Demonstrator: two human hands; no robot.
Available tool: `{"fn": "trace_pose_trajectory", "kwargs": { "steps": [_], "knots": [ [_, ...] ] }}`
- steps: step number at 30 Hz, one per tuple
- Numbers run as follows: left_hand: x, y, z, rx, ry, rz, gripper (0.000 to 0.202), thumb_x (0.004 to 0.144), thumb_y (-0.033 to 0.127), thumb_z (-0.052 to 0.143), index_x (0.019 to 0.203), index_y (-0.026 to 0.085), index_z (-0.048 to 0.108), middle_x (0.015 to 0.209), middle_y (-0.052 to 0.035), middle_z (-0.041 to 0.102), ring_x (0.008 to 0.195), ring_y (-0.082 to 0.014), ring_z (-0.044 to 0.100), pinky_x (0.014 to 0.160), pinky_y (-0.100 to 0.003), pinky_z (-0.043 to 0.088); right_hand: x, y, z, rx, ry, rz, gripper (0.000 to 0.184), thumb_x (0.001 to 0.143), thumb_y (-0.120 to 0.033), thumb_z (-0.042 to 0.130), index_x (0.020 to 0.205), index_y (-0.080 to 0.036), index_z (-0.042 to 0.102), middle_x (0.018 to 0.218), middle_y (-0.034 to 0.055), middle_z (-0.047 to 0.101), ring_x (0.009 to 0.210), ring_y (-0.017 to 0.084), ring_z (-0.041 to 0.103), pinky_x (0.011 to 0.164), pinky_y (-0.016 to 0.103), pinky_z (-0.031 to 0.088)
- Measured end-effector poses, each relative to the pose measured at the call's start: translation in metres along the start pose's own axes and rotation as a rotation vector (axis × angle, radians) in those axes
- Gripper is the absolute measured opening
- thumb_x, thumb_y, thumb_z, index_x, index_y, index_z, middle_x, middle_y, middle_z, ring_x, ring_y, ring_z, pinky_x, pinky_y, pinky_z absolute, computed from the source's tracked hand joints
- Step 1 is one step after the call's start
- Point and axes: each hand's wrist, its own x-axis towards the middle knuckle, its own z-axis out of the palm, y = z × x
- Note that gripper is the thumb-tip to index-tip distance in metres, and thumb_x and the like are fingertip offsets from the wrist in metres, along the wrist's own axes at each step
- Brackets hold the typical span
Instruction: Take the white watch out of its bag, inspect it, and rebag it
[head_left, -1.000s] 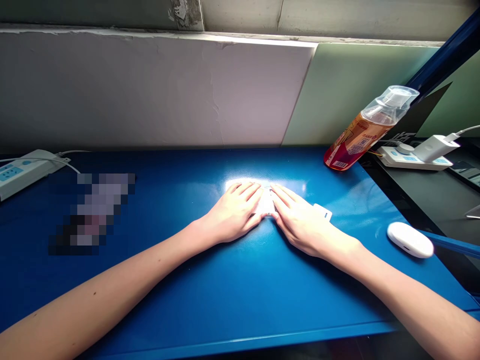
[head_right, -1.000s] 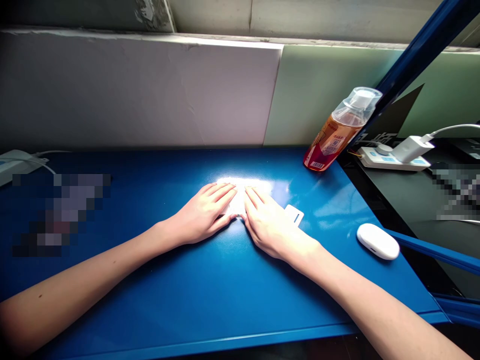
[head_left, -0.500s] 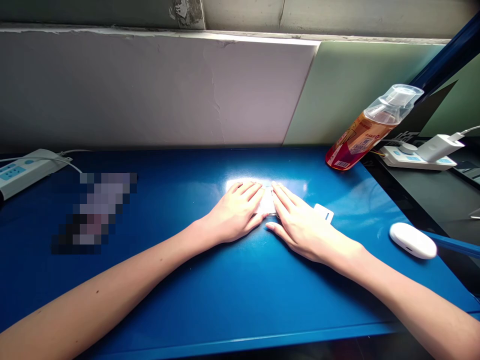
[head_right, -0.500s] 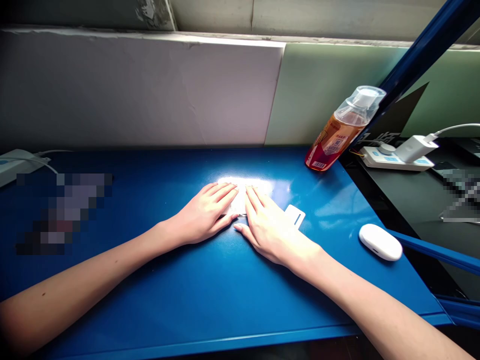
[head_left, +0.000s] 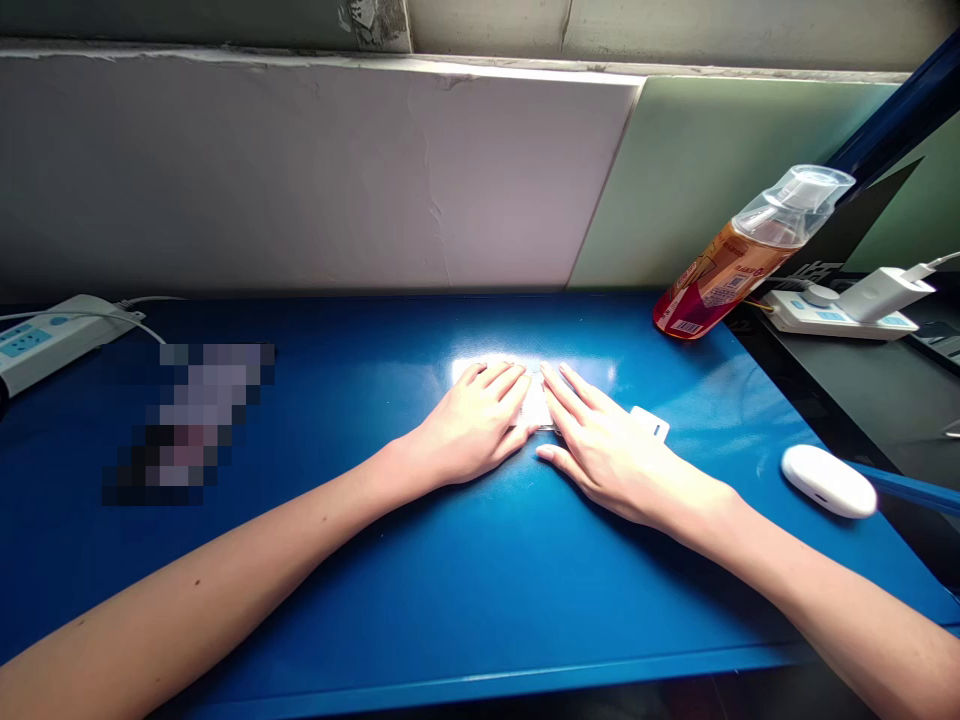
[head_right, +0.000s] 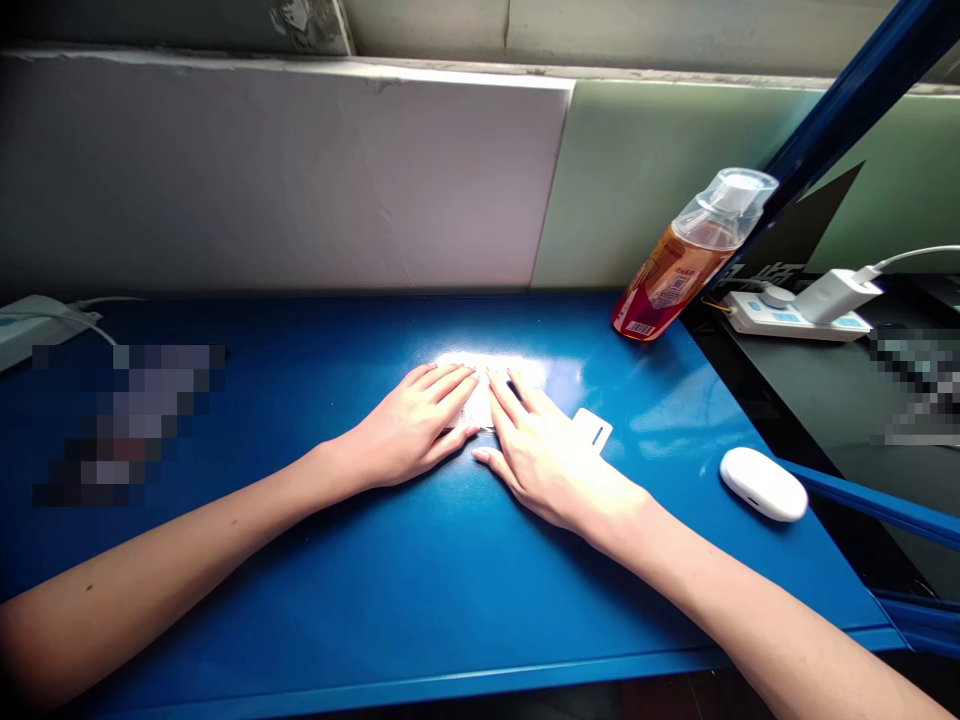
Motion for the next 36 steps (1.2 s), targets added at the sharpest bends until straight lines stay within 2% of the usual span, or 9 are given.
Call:
{"fn": "trace_pose_trajectory", "kwargs": {
  "steps": [4, 8, 12, 14, 18, 27, 36],
  "knots": [
    [0.0, 0.0, 0.0, -0.008, -0.003, -0.004, 0.057, 0.104, 0.042, 0.037, 0.139, 0.0, 0.052, 0.141, -0.022, 0.057, 0.131, -0.0354, 0.052, 0.111, -0.049, 0.039, 0.001, 0.001, -0.003, 0.034, -0.024, 0.021, 0.062, 0.103, -0.039, 0.039, 0.145, 0.006, 0.042, 0.153, 0.0305, 0.041, 0.148, 0.041, 0.03, 0.116, 0.056, 0.039],
    [0.0, -0.002, 0.001, -0.048, -0.001, 0.002, 0.054, 0.103, 0.04, 0.042, 0.139, 0.001, 0.052, 0.143, -0.0221, 0.055, 0.133, -0.0345, 0.05, 0.112, -0.048, 0.038, 0.003, 0.009, -0.005, 0.115, -0.045, 0.041, 0.056, 0.105, -0.039, 0.035, 0.143, -0.001, 0.048, 0.151, 0.0229, 0.048, 0.146, 0.038, 0.035, 0.113, 0.055, 0.044],
    [0.0, -0.004, 0.001, -0.078, 0.007, 0.0, 0.052, 0.102, 0.04, 0.046, 0.138, 0.002, 0.054, 0.142, -0.0228, 0.056, 0.133, -0.0346, 0.051, 0.112, -0.049, 0.038, 0.004, 0.019, -0.003, 0.139, 0.033, 0.045, 0.04, 0.103, -0.03, 0.041, 0.125, -0.007, 0.065, 0.139, 0.0193, 0.062, 0.141, 0.038, 0.045, 0.113, 0.056, 0.044],
    [0.0, -0.004, 0.001, -0.08, 0.016, 0.0, 0.052, 0.102, 0.04, 0.047, 0.137, 0.002, 0.055, 0.141, -0.0227, 0.057, 0.133, -0.0347, 0.051, 0.112, -0.048, 0.038, 0.005, 0.022, -0.002, 0.174, 0.108, 0.053, 0.032, 0.1, -0.028, 0.048, 0.112, -0.009, 0.071, 0.128, 0.0176, 0.068, 0.135, 0.037, 0.052, 0.111, 0.054, 0.048],
    [-0.001, -0.003, 0.001, -0.075, 0.017, 0.005, 0.052, 0.102, 0.04, 0.047, 0.136, 0.001, 0.055, 0.139, -0.0226, 0.058, 0.131, -0.035, 0.053, 0.112, -0.047, 0.038, 0.007, 0.024, -0.002, 0.218, 0.219, 0.042, 0.02, 0.095, -0.024, 0.058, 0.094, -0.014, 0.075, 0.117, 0.015, 0.073, 0.126, 0.035, 0.059, 0.101, 0.052, 0.056],
    [0.0, -0.003, -0.001, -0.083, -0.009, -0.004, 0.05, 0.102, 0.039, 0.046, 0.136, 0.003, 0.055, 0.14, -0.0219, 0.057, 0.132, -0.0351, 0.051, 0.111, -0.048, 0.039, 0.005, 0.019, 0.001, 0.39, 0.203, 0.067, 0.018, 0.094, -0.025, 0.06, 0.088, -0.015, 0.074, 0.123, 0.0164, 0.071, 0.13, 0.034, 0.057, 0.102, 0.052, 0.055],
    [0.001, -0.001, -0.003, -0.12, -0.011, -0.014, 0.044, 0.102, 0.036, 0.045, 0.13, 0.006, 0.058, 0.139, -0.0219, 0.058, 0.132, -0.0347, 0.05, 0.11, -0.049, 0.04, 0.006, 0.015, -0.001, 0.395, 0.182, 0.035, 0.015, 0.093, -0.026, 0.06, 0.092, -0.017, 0.072, 0.128, 0.0162, 0.068, 0.133, 0.032, 0.053, 0.103, 0.052, 0.054]
  ]
}}
